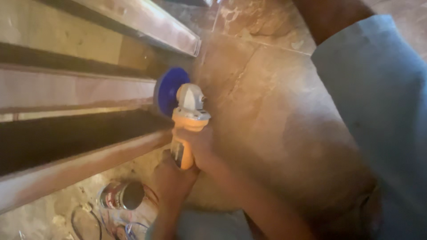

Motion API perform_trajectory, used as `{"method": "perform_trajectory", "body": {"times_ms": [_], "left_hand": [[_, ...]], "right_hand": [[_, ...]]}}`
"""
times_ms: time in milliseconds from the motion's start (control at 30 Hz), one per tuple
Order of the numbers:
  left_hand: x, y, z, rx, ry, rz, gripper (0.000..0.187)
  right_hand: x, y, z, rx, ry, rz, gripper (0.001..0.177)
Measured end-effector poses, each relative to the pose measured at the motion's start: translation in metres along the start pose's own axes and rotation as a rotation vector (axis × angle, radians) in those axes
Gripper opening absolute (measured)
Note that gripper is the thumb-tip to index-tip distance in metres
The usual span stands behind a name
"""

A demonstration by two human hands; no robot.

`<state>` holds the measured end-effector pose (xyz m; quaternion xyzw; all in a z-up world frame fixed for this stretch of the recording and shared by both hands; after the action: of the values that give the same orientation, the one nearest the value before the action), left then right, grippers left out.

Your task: The person uses an angle grinder with a sanding disc to smooth the edges and corners of a wooden door frame. The person moves the tool along the vertical and horizontal edges of the frame, focusing on the lower sections near the floor.

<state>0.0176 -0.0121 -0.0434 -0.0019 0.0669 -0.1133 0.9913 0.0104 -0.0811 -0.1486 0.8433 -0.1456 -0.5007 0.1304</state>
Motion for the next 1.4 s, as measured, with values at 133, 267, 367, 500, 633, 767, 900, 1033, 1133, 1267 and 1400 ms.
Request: {"method": "perform_trajectory", "body": {"times_ms": [133,267,367,500,633,767,900,1033,1133,1267,1400], "left_hand": [[-0.003,-0.001,-0.002,-0.036,-0.069,-0.089,0.053],[-0.002,-0.009,0.005,-0.036,-0.024,-0.041,0.056],[-0.001,-0.012,0.007,-0.091,-0.041,-0.007,0.052],[0.002,-0.021,0.005,-0.01,0.012,0.04,0.048],[-0.002,-0.021,0.009,-0.017,-0.024,0.03,0.052],[-0.004,-0.016,0.012,-0.056,0.008,0.064,0.055],[-0.004,-0.021,0.009,0.016,-0.01,0.036,0.046],[-0.005,-0.013,0.008,-0.041,-0.042,0.025,0.055],[-0.005,-0.006,0.005,-0.002,-0.037,0.012,0.058],[-0.002,-0.013,0.002,0.007,-0.009,0.039,0.052],[-0.004,-0.015,0.01,-0.041,-0.078,-0.017,0.06]], "right_hand": [[0.001,0.0,0.006,-0.028,0.025,-0.021,0.034],[-0.002,0.007,0.003,0.04,0.097,0.083,0.04],[0.003,0.006,0.009,0.013,0.059,0.019,0.037],[0.01,0.014,0.002,0.019,0.056,-0.036,0.035],[0.003,0.019,0.001,0.054,0.09,0.0,0.037],[-0.001,0.014,0.0,0.047,0.125,0.038,0.039],[0.0,0.018,0.0,0.007,0.075,-0.001,0.038],[-0.004,0.017,-0.001,0.049,0.13,0.026,0.038],[-0.003,0.011,0.0,0.023,0.116,0.047,0.037],[0.004,0.009,0.004,0.019,0.069,-0.02,0.04],[0.005,0.0,0.0,0.028,0.059,-0.008,0.04]]}}
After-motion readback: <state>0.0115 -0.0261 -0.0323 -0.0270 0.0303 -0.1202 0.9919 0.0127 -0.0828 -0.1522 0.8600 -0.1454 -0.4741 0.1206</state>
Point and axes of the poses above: each hand's wrist, its own x-axis towards the middle knuckle, its own z-axis out of the back of the hand, y = z × x, the point moved 2 cm from there along x, towards the middle knuckle, and after that the axes turned 12 degrees about -y, right-handed, at the moved point
